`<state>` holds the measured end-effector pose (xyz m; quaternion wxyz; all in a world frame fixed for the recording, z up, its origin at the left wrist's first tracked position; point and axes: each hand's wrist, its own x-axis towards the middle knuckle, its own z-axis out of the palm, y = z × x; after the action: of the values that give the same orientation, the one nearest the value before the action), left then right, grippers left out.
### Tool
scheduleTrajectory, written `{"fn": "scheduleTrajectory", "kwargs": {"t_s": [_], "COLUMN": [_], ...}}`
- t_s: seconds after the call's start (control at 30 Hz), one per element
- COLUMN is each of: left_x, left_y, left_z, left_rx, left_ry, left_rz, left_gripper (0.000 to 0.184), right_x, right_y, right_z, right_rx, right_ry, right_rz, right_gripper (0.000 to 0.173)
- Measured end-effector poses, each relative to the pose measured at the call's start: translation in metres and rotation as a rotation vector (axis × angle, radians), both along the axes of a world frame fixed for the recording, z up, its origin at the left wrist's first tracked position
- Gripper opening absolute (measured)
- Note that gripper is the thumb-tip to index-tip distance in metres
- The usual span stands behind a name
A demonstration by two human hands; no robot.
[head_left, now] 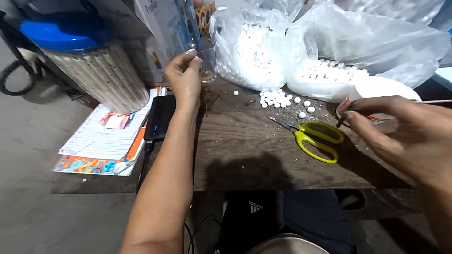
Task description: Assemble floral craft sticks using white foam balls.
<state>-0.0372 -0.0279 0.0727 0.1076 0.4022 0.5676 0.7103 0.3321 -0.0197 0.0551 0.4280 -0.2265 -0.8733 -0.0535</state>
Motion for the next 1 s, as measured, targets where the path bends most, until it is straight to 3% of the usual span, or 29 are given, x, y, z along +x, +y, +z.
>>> {"fn": "scheduleTrajectory", "kwargs": {"t_s": [0.1,0.27,0.37,0.47,0.53,0.67,0.83,1.0], "left_x": [-0.012,-0.009,0.002,0.011,0.014,0.006,0.023,0.053], "left_y": [-0.006,-0.007,0.002,0.011,0.012,0.004,-0.007,-0.009], "left_z": [0.003,-0.001,-0.003,0.0,0.001,-0.006,-0.007,-0.005], "left_rx": [-0.185,-0.463,-0.596,-0.855,-0.928,-0.641,-0.309,-0.277], "left_ry": [0.191,0.578,0.803,1.02,1.062,0.909,0.523,0.565], "left_rz": [-0.001,-0.062,-0.086,-0.03,0.0,0.006,-0.315,-0.466], "left_gripper": [0.015,0.014,0.02,0.027,0.021,0.014,0.009,0.007], "right_x": [-0.009,-0.06,-0.076,-0.08,-0.081,-0.089,-0.111,-0.129], "right_y": [-0.01,-0.02,-0.017,-0.014,-0.011,0.002,0.03,0.049], "right_z": [0.0,-0.032,-0.046,-0.04,-0.028,0.001,0.017,0.004], "right_rx": [0.033,0.032,0.011,-0.014,-0.005,-0.066,-0.107,0.133], "right_ry": [0.02,-0.304,-0.373,-0.366,-0.329,-0.205,0.053,-0.035], "right_rz": [0.087,0.193,0.196,0.186,0.188,0.225,0.202,0.173], "right_gripper": [0.022,0.025,0.022,0.029,0.035,0.03,0.018,0.025]}}
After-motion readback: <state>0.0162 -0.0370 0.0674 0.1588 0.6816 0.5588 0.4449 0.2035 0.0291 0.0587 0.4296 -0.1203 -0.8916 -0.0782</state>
